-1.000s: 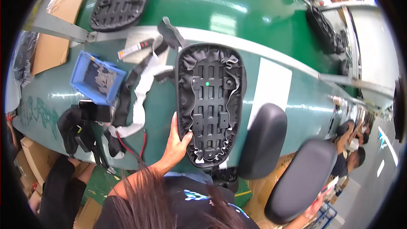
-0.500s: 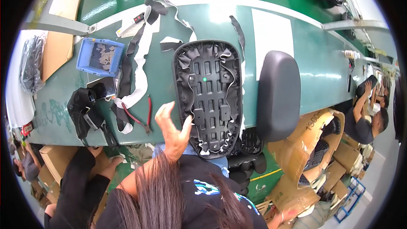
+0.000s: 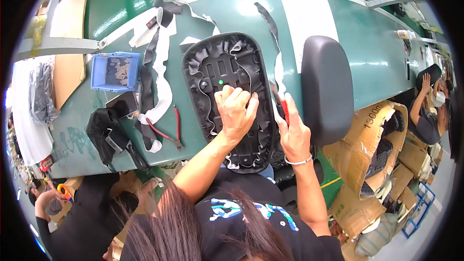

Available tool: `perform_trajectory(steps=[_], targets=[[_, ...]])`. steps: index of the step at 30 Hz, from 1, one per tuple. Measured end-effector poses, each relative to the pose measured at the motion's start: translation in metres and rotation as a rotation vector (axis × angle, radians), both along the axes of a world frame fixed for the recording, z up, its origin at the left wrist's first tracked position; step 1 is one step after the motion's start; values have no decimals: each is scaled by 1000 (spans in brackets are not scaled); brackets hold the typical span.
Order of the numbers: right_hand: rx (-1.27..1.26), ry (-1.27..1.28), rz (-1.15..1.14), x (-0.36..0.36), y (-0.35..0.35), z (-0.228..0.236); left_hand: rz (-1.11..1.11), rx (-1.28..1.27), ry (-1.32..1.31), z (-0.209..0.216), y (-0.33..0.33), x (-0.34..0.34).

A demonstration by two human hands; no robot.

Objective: The recorder is using a utility knife to trim away excess fabric and foam from the edges of a seat cushion base on an industrial assembly line.

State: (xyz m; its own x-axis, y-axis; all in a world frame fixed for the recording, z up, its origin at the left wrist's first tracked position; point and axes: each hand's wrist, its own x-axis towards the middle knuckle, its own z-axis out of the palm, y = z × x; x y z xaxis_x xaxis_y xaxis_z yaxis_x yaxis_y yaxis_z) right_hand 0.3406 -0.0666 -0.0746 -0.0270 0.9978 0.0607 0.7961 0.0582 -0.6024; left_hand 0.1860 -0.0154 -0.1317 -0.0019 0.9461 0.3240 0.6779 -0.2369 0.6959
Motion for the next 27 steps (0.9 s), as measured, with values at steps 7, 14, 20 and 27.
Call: perform_trajectory(steps=[7,14,20,27], targets=[[-137,-320,144,-15,21,7,28,-64,-70,-2,11,2],[-476,-311,103,-10,-40,13,-105,-454,-414,13,14,-24],[-395,-250,120,-11,-15,19,-31,-1076,-1204,33,15,-29],[-469,-191,254,-5,-53,1,57,-1427,-1393,42,56,-101]])
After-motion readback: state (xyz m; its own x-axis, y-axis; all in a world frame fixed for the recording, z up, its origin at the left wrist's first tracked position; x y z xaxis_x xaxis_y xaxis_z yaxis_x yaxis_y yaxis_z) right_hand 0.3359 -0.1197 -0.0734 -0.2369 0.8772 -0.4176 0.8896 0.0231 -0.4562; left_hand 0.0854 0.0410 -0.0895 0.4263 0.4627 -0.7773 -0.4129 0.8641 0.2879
